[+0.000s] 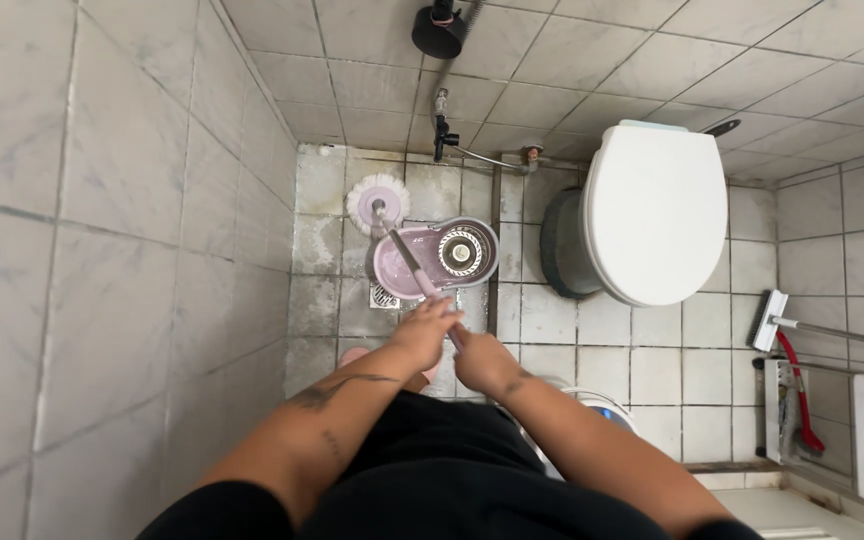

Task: The person is cleaning the bathroom floor using a mop.

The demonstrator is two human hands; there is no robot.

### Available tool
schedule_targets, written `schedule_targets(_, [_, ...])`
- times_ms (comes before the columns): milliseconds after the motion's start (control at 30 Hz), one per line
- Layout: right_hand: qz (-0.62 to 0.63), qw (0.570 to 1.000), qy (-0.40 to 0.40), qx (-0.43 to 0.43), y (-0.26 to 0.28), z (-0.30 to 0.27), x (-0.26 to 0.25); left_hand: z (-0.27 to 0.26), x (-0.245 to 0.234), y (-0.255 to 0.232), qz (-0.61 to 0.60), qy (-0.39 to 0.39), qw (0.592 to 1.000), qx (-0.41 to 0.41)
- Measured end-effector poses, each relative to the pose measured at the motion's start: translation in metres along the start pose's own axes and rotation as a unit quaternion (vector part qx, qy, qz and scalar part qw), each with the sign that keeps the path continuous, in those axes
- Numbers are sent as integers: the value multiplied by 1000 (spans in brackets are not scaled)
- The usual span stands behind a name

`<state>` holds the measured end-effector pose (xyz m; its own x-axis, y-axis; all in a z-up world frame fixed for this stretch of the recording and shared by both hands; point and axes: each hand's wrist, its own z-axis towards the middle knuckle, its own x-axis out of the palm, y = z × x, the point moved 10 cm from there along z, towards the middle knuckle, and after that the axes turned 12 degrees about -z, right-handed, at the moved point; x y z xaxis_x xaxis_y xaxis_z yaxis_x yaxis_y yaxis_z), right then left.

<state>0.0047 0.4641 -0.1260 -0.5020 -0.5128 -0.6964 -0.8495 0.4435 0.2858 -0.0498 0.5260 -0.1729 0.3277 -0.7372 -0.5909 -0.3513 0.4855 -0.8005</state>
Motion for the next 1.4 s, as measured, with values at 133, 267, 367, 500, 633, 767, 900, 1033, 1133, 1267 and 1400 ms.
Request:
schedule_targets(133, [-3, 1000, 24, 19, 32, -29, -10, -5, -4, -10, -22, 159, 986, -38])
schedule_targets(267, [74, 984, 126, 105, 76, -65, -15, -47, 26, 18, -11, 235, 971, -36])
schedule_targets(367, [74, 981, 142, 109, 77, -69, 12, -71, 17, 14, -59, 218, 974, -8])
schedule_targets(500, [41, 986, 124, 105, 83, -87, 12, -92, 11, -11, -128, 176, 975, 43])
schedule_targets(633, [28, 979, 149, 136, 74, -120, 15, -102, 27, -51, -131, 226, 964, 58])
schedule_targets(767, [16, 969, 147, 198, 53, -166, 24, -120, 80, -73, -158, 256, 951, 64])
schedule_targets(900, [57, 952, 132, 270, 27, -212, 44, -138, 138, -115, -187, 324, 908, 189])
schedule_targets(1033, [82, 922, 138, 353, -8, -249, 75, -138, 171, -150, -165, 401, 886, 164])
schedule_targets(1133, [147, 900, 97, 399, -39, -267, 113, -143, 208, -165, -130, 452, 856, 214])
schedule_targets(1267, [197, 897, 5, 395, -53, -264, 137, -155, 262, -145, -55, 495, 823, 274])
schedule_targets(1400, [321, 835, 85, 440, -26, -269, 118, -169, 269, -116, 15, 555, 794, 247])
